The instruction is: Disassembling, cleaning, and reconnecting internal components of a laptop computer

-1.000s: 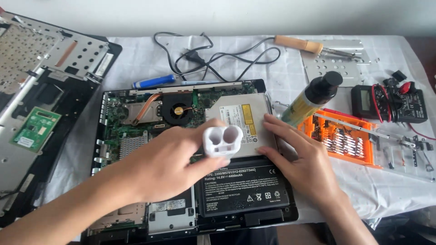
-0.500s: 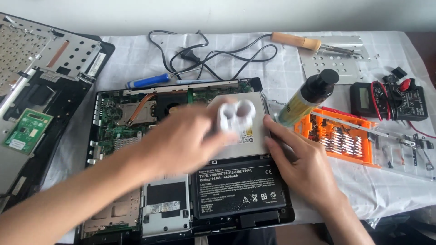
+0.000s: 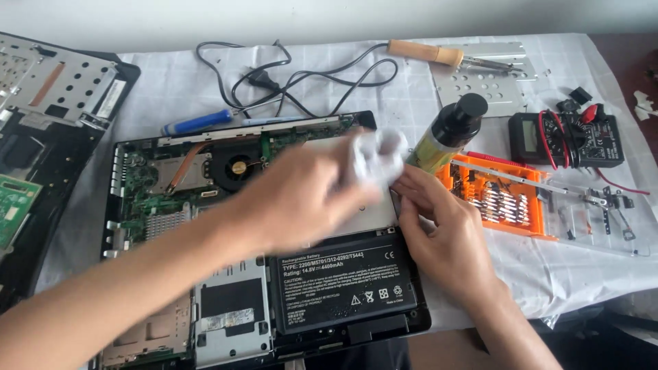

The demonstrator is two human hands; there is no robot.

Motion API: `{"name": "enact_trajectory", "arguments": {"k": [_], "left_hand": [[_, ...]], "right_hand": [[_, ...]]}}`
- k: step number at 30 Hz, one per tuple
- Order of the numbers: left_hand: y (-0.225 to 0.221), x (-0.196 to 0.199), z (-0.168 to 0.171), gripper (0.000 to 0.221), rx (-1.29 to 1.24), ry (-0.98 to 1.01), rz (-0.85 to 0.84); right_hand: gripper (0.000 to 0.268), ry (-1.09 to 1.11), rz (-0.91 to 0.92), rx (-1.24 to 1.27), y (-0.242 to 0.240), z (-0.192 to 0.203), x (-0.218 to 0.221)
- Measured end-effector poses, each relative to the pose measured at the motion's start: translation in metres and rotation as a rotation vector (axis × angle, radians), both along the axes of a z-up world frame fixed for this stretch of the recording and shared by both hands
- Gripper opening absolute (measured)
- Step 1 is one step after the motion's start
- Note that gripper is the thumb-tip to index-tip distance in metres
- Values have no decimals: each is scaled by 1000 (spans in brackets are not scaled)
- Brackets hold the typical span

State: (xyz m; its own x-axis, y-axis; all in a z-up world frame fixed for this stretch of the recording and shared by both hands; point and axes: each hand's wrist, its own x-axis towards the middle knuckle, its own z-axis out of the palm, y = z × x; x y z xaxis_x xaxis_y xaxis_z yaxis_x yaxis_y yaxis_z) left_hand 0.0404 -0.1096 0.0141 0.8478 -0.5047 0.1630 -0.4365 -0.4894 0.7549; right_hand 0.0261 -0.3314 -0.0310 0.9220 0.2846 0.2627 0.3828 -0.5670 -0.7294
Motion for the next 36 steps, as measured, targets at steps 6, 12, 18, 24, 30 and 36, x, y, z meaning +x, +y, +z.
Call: {"name": "enact_trajectory", "arguments": {"k": [6,12,18,24,30,36], "left_hand": [[-8,19,-3,29,-47,58,-5],[-20,35,-14,24,2,-280,-6],[-25,-11,12,26,-8,-83,-57],[-5,18,6,24,89,175,65],[-2,28,-5,34,64,-191,79],[-13,-12,12,30,-22,89,-93]], "right_hand": [[40,-5,-6,0,-1,-4,4],[44,5,40,57,-4,-6,4],[24,-46,-38,-34,-9,-12,5],[27,5,-2,0,-4,-7,6],[45,-5,69,69,-3,-6,6],[50,2,-29,-86,-5,-8,5]]}}
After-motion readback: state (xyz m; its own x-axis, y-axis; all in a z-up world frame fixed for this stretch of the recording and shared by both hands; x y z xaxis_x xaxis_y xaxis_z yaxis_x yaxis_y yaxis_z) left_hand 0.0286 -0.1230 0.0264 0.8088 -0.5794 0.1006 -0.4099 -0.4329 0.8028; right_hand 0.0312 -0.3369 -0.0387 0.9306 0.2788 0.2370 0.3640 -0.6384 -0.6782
